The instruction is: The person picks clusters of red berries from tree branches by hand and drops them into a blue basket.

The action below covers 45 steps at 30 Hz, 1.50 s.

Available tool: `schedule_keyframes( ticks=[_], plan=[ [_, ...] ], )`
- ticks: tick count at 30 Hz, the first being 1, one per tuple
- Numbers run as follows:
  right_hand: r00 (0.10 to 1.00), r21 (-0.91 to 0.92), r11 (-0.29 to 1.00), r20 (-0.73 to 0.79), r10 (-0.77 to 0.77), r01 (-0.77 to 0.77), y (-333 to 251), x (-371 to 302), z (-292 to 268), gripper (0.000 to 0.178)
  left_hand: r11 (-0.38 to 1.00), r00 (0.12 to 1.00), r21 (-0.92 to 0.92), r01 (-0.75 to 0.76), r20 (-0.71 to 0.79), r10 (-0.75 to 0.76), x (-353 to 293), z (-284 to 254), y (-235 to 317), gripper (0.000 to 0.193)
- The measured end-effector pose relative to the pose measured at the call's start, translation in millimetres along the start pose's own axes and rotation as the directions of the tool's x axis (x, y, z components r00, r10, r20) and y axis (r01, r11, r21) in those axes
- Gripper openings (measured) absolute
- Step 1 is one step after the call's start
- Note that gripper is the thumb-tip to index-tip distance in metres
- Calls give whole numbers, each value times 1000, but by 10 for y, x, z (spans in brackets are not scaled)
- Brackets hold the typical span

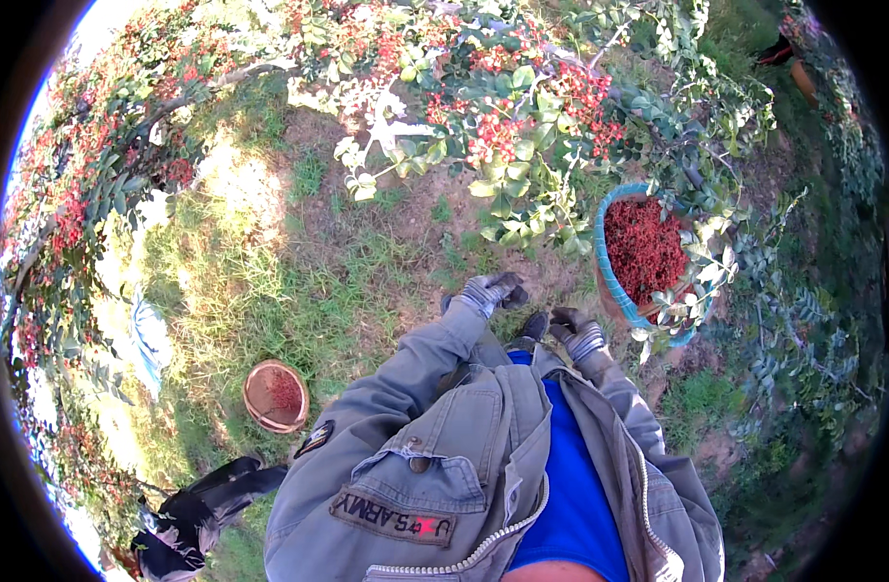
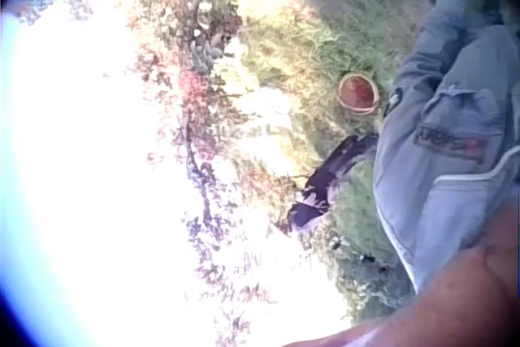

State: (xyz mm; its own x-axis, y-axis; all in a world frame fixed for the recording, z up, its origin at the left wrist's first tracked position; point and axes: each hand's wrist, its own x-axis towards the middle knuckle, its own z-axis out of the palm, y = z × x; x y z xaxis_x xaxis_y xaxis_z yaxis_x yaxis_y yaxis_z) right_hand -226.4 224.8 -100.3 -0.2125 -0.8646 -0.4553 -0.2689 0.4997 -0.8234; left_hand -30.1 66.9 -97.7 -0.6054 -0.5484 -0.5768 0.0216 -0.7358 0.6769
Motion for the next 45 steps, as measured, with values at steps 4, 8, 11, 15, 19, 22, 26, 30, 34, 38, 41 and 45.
schedule_keyframes(
  ticks=[4,8,11,15,19,22,26,30,34,38,41,45],
  plan=[
    [996,127,989,-46,-75,80,-1333,-52,72,27,905,955,313,-289,22,297,-519,-136,795,25],
    [907,426,812,-317,-278,398,-2159,-113,1,16,458,615,523,-719,172,770,-1097,219,1603,31],
    [811,441,740,-533,-240,508,-2760,-127,-41,12,92,343,656,-749,265,901,-1228,465,2044,52],
    [734,322,763,-621,-276,560,-3088,10,-120,23,-49,221,716,-696,278,935,-1013,752,2411,78],
    [744,308,734,-546,-385,605,-3143,233,-120,38,-35,262,754,-656,271,926,-808,849,2565,76],
    [745,208,755,-453,-490,622,-3023,494,-98,45,311,504,625,-716,155,850,-658,866,2544,71],
    [883,498,730,-291,-368,468,-3230,411,-88,48,543,648,482,-688,70,759,-631,931,2607,53],
    [921,602,701,-186,-341,381,-3154,468,-197,44,593,635,355,-723,0,773,-667,952,2625,28],
    [931,619,702,-154,-332,353,-3141,406,-286,26,653,692,377,-657,-44,721,-746,929,2583,17],
    [915,663,653,-132,-381,367,-3066,487,-340,20,667,708,378,-642,-42,705,-783,977,2543,12],
    [939,717,649,-25,-343,256,-3028,542,-458,26,450,568,631,-633,-17,823,-821,1055,2597,10],
    [948,833,530,19,-318,161,-2979,539,-525,24,387,538,659,-645,32,843,-781,1047,2603,12]
  ],
)
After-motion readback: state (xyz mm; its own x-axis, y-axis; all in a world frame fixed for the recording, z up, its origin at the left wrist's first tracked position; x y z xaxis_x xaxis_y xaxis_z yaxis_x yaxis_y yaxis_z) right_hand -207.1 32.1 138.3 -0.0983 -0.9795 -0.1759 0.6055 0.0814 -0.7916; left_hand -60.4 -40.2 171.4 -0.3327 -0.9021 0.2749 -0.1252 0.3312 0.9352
